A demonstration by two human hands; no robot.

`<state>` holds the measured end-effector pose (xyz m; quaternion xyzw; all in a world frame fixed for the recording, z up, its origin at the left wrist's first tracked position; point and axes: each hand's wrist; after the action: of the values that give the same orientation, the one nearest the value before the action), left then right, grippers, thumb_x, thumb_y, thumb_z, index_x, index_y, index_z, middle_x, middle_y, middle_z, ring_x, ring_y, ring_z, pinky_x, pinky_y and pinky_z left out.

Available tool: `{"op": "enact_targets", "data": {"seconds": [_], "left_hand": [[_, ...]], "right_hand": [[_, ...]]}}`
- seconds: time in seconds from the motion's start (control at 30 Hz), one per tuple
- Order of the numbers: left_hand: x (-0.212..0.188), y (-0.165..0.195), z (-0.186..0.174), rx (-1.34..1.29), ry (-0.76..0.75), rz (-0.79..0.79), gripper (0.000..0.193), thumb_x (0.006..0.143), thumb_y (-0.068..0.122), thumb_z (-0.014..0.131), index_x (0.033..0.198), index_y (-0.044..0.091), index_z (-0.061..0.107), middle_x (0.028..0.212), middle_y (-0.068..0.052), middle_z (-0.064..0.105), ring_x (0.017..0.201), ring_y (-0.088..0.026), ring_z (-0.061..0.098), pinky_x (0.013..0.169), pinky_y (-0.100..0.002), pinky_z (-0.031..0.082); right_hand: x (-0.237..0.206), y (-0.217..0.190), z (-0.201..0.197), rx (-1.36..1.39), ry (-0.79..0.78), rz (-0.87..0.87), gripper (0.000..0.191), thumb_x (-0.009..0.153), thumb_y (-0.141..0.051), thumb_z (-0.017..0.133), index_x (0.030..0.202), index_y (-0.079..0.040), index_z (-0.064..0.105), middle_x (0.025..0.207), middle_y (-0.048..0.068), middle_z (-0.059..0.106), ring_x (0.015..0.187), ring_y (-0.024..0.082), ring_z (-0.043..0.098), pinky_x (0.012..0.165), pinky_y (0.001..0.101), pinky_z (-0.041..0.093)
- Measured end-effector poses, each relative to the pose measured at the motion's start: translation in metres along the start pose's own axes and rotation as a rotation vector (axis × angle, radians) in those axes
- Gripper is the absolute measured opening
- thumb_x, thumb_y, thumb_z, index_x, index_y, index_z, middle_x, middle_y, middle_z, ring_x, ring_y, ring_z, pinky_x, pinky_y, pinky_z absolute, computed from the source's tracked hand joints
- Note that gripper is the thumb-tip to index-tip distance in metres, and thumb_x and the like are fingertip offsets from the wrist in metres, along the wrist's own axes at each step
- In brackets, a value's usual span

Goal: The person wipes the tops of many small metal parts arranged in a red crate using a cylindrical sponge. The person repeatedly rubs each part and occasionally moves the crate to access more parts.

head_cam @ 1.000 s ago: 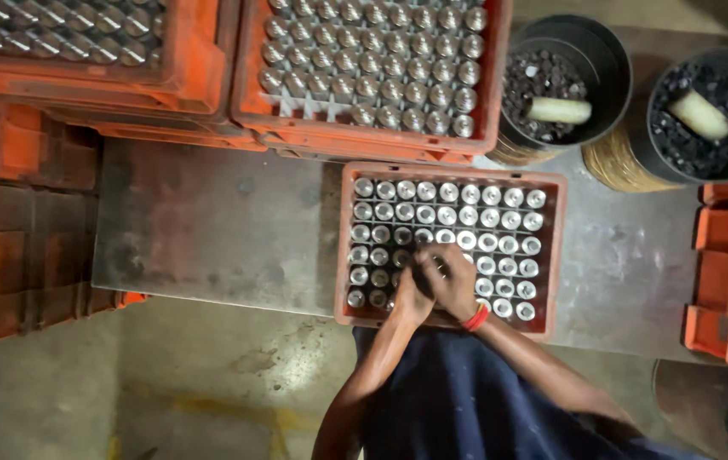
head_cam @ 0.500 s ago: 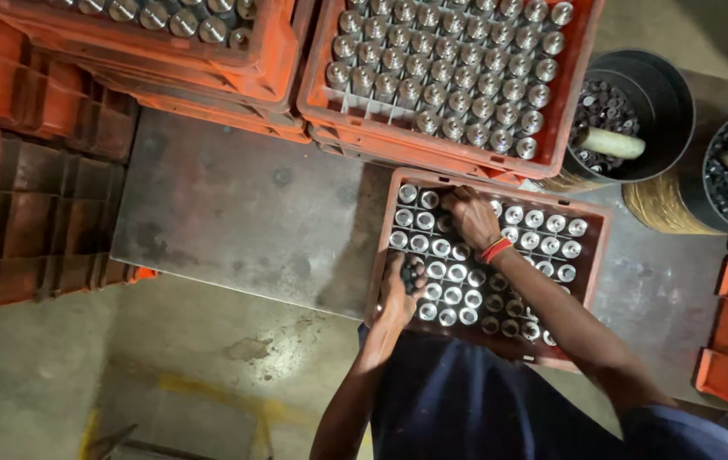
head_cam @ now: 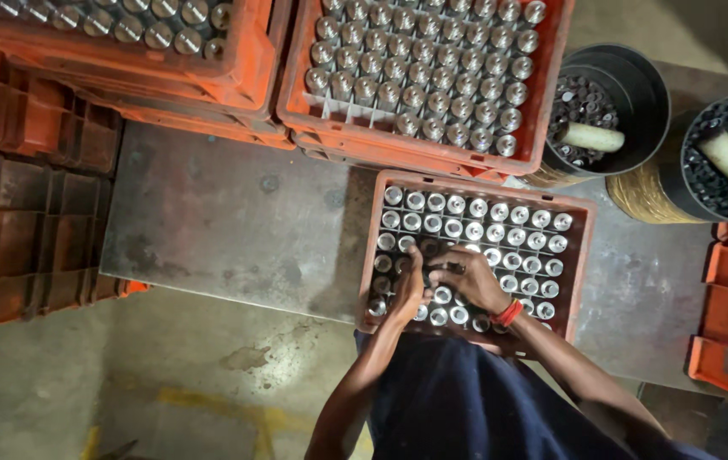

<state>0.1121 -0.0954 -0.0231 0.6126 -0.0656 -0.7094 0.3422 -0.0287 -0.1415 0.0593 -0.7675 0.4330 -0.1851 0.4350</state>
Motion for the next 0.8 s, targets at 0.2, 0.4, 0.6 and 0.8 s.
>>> {"op": "enact_targets", "data": {"seconds": [0.2,0.4,0.6,0.8], "left_hand": [[-0.001,0.008,-0.018,-0.645,-0.247,-0.031,0.033,0.103,0.040,0.053,0.095,0.009,0.060,0.077,-0.006,0.063,0.061,-0.019,0.061,0.051,-0.028,0.046],[-0.004,-0.005,-0.031,-0.871,-0.586,-0.004,0.026,0.106,0.033,0.056,0.106,0.007,0.064,0.079,-0.004,0.061,0.056,-0.012,0.052,0.047,-0.023,0.040],[-0.001,-0.012,-0.024,-0.731,-0.338,0.086,0.024,0.104,0.031,0.060,0.108,0.007,0.061,0.079,-0.004,0.059,0.061,-0.013,0.051,0.052,-0.025,0.038],[-0.015,0.011,-0.001,-0.509,-0.182,0.183,0.027,0.101,0.030,0.062,0.125,0.016,0.064,0.082,0.002,0.056,0.063,-0.008,0.049,0.053,-0.021,0.037]], "right_hand": [[0.029,0.011,-0.030,0.467,0.368,0.239,0.024,0.101,-0.019,0.068,0.122,-0.009,0.072,0.104,0.005,0.073,0.089,0.010,0.062,0.078,0.0285,0.052],[0.059,0.013,-0.052,-0.197,0.352,-0.004,0.020,0.096,-0.005,0.070,0.116,-0.004,0.074,0.112,0.015,0.073,0.089,0.026,0.071,0.079,0.0376,0.060],[0.084,0.002,-0.050,-0.648,0.239,-0.256,0.030,0.078,0.003,0.066,0.106,-0.005,0.074,0.103,0.015,0.074,0.092,0.034,0.072,0.079,0.0441,0.060],[0.046,-0.003,-0.040,-0.046,0.238,0.377,0.033,0.097,-0.020,0.068,0.129,-0.012,0.066,0.104,0.010,0.073,0.063,0.024,0.071,0.060,0.0372,0.056]]}}
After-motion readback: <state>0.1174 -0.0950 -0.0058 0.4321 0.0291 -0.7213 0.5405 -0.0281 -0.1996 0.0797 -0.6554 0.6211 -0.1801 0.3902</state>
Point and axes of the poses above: each hand's wrist, its own x-axis towards the middle knuckle, its own z-axis out of the palm, y = z × x
